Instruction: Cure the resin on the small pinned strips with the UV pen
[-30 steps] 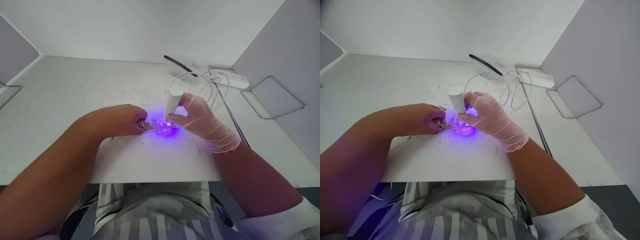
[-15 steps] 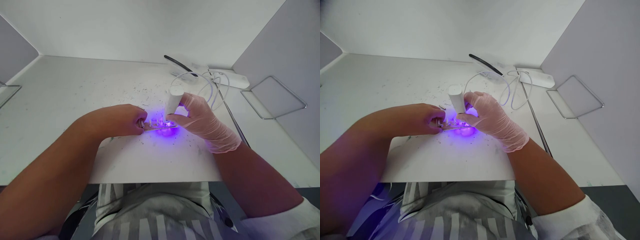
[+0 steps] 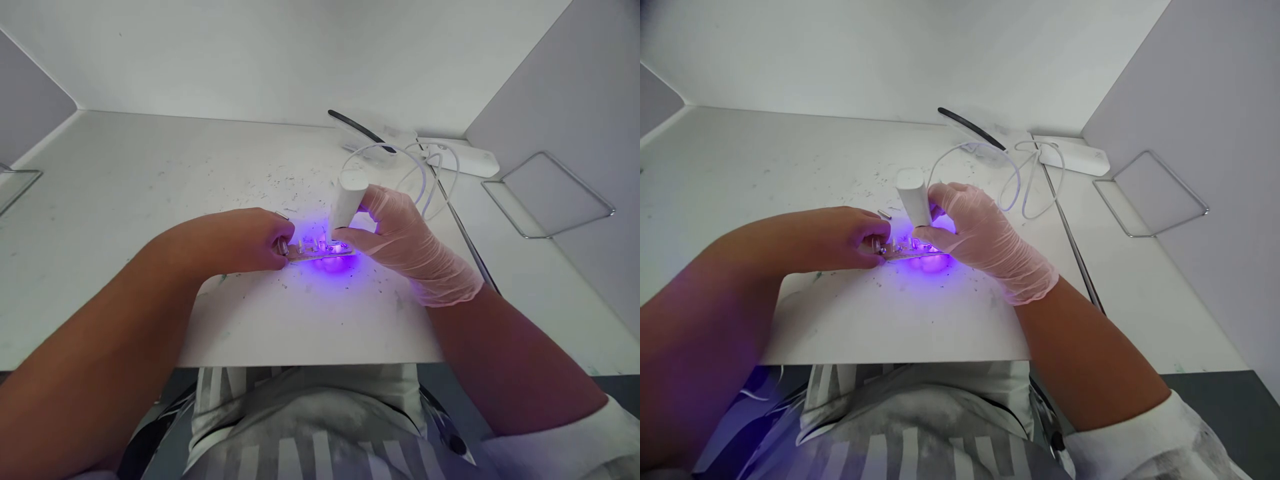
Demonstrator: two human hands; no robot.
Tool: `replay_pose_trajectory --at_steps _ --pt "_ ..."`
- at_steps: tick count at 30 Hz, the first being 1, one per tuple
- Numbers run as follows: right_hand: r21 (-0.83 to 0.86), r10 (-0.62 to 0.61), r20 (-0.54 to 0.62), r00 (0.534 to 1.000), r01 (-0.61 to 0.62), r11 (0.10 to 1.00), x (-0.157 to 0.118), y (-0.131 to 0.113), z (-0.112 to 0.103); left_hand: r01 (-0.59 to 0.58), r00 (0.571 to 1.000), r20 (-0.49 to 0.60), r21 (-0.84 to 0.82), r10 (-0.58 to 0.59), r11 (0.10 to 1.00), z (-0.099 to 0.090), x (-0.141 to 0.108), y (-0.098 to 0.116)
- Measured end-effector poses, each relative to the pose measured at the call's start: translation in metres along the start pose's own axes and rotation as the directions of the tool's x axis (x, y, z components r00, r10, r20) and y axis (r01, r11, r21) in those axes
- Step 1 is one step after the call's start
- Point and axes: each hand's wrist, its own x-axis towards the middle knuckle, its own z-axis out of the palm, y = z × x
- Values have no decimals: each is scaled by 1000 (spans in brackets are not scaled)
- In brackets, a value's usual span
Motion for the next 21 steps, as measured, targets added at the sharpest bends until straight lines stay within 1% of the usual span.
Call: replay_pose_trajectory --at_steps 6,13,21 --pt "-12 -9 -4 1000 9 1000 0 1 0 -10 1000 -14 -1 10 1000 0 0 0" --pt "9 -19 -1 1000 19 1000 0 2 0 0 1000 -1 -3 0 1000 -1 0 2" --pt "4 -27 -5 1000 27 1000 0 2 0 45 999 21 -18 -45 999 -2 0 3"
